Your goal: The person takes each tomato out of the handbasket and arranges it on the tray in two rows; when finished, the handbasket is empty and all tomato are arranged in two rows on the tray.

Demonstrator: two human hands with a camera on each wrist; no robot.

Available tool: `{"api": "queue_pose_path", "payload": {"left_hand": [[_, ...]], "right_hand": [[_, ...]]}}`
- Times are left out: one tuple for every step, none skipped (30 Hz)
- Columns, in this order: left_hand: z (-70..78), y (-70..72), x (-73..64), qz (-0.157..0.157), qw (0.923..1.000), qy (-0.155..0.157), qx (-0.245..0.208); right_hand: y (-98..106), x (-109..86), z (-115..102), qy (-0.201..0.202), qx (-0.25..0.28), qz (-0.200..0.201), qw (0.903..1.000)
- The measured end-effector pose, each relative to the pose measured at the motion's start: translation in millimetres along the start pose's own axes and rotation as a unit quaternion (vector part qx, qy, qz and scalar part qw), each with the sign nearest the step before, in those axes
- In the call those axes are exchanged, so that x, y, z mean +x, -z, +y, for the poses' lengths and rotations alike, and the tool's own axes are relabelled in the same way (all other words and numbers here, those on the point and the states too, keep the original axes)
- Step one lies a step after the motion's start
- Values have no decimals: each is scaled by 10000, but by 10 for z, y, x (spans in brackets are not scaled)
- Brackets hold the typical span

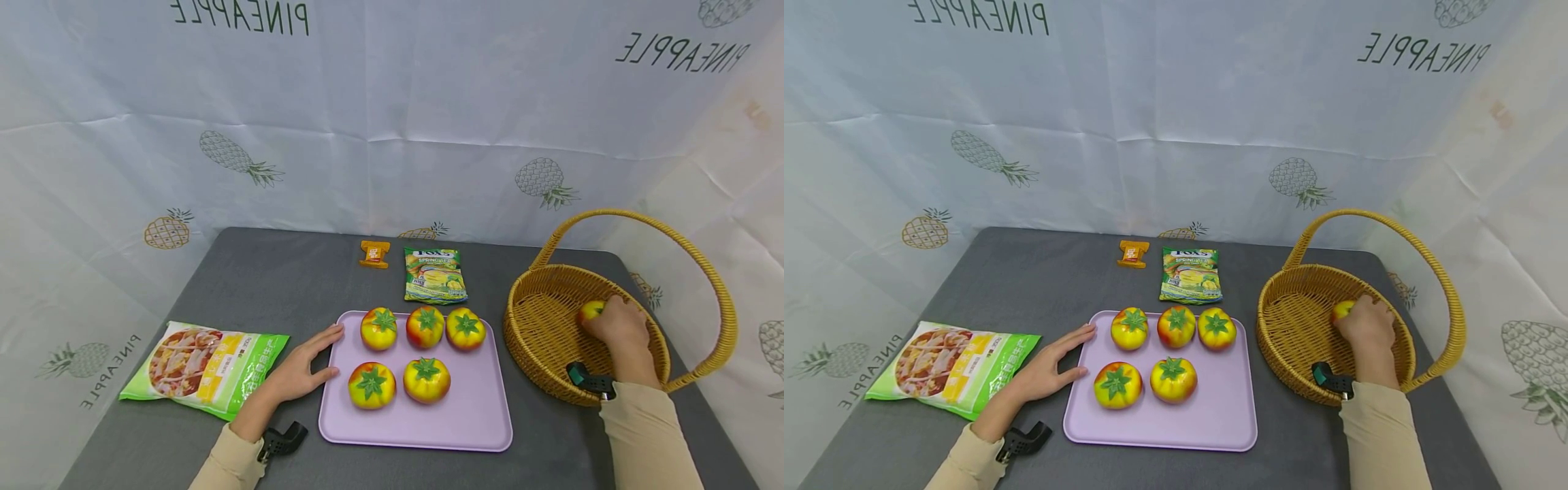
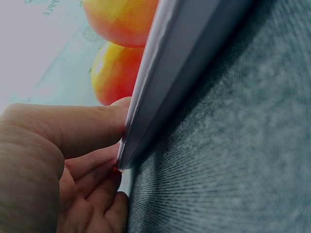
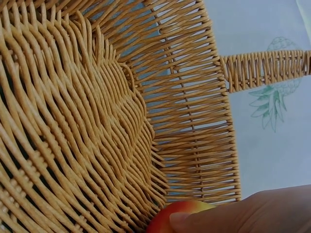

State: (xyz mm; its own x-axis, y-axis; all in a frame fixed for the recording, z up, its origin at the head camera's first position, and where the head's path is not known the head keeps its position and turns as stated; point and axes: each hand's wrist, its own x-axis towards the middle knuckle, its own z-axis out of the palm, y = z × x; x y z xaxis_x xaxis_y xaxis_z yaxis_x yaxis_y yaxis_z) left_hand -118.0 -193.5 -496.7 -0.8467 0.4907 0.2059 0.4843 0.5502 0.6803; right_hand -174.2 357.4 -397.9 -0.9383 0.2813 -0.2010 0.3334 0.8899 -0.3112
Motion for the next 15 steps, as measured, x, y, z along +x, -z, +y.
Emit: {"api": "queue_pose_path", "payload": {"left_hand": [[1, 1, 0, -1, 10000, 4, 3], [2, 2, 0, -1, 10000, 15, 10], [4, 3, 0, -6, 10000, 25, 20], [6, 4, 1, -5, 10000, 33, 34], [7, 5, 2, -5, 10000, 43, 45], [9, 6, 4, -9, 10000, 54, 56], [12, 7, 5, -15, 10000, 69, 68], [13, 8, 7, -16, 9999, 75, 73], [14, 9, 7, -23, 9999, 82, 86], [15, 9, 7, -32, 9999, 88, 85], [16, 9, 7, -41, 9999, 91, 84], [16, 9, 7, -47, 9999, 97, 86], [15, 8, 5, -50, 9999, 98, 83], [14, 8, 5, -52, 9999, 101, 82], [14, 7, 4, -55, 9999, 109, 85]], "right_hand": [[0, 2, -3, 8, -7, 8, 10000], [1, 2, -6, 12, -5, 17, 10000], [3, 1, -9, 16, -5, 20, 10000], [5, 0, -11, 24, -4, 28, 10000], [7, -1, -13, 24, 20, 21, 10000], [10, -4, -14, 20, 48, 15, 10000], [15, -7, -15, 28, 72, 16, 10000], [19, -9, -17, 41, 98, 21, 9999], [25, -12, -21, 65, 121, 27, 9999], [30, -14, -25, 105, 137, 37, 9998], [37, -15, -32, 155, 153, 58, 9997], [44, -16, -42, 232, 153, 90, 9996], [51, -15, -52, 313, 146, 120, 9993], [60, -14, -65, 406, 138, 156, 9990], [68, -13, -80, 509, 133, 202, 9984]]}}
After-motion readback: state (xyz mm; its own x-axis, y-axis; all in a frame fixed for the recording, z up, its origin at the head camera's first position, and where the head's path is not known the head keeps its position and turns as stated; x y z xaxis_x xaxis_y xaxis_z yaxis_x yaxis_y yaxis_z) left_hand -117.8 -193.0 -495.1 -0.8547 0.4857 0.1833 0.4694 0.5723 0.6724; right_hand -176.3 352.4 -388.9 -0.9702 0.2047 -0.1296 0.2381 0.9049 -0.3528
